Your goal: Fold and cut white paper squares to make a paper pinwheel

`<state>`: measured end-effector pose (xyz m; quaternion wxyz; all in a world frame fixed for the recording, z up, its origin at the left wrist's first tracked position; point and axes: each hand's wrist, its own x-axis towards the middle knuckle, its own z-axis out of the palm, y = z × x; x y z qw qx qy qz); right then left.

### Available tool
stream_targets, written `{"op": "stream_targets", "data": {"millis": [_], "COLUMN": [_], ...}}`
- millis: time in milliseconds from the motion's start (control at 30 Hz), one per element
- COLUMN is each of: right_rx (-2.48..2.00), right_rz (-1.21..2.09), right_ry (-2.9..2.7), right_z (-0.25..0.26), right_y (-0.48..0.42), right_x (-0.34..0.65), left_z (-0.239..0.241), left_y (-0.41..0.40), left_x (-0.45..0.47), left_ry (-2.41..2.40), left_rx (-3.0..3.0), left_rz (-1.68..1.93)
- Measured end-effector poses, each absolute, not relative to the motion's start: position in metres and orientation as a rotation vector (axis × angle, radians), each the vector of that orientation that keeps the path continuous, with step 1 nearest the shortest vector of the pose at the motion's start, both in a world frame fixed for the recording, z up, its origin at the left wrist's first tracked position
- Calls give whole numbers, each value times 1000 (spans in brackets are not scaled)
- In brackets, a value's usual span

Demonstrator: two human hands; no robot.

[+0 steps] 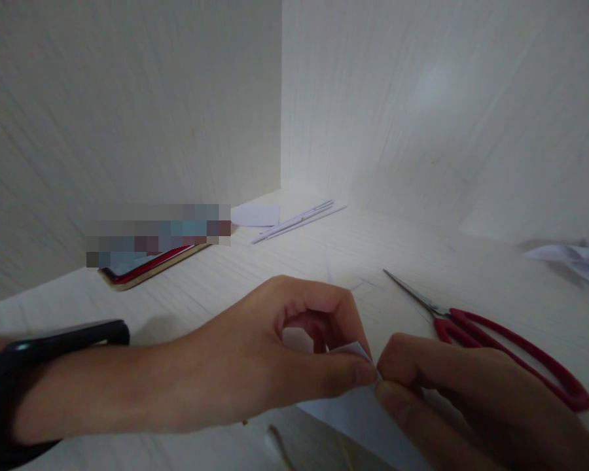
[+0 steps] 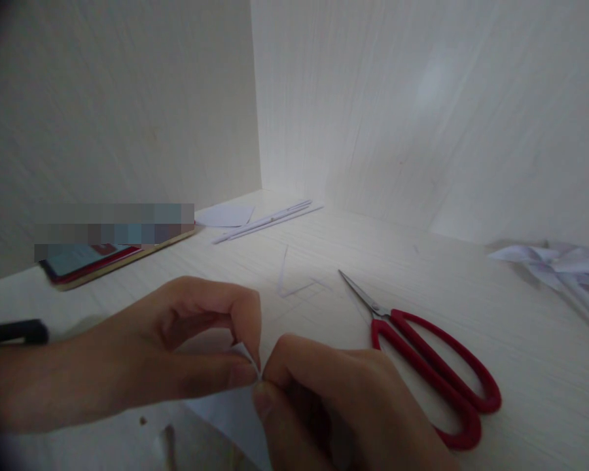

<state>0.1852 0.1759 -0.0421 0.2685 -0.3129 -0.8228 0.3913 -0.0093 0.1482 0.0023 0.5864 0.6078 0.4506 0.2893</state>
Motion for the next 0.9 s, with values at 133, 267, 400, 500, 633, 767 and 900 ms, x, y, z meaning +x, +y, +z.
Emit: {"op": "stream_targets", "data": {"millis": [133,267,400,500,633,767,900], "right_rx": [-885,-882,-1012,-1077,-1066,-975,-966], "right_rz": [1204,1187,1180,1015,749,667,647], "right_ry": [-2197,-2174,-2257,-2305,-2343,-2300,-2239], "right_z": [-44,-43,-29,-17,-16,-23,-26], "right_y": [178,179,172,165,164,167,167], "right_x": [183,182,180,180,182,182,184], "left_z": [3,2,2,1,-2,-4,-2], "left_y": [149,150,148,150,156,157,154], "left_x": [-10,-9,-9,-10,-10,-11,-12], "left_ry": [1064,1050,1047,1062,1063,1065,1106], "left_rx": [1464,1519,1555,1611,1506,1429,1496], "left_rz": [663,690,702,735,802,844,838]}}
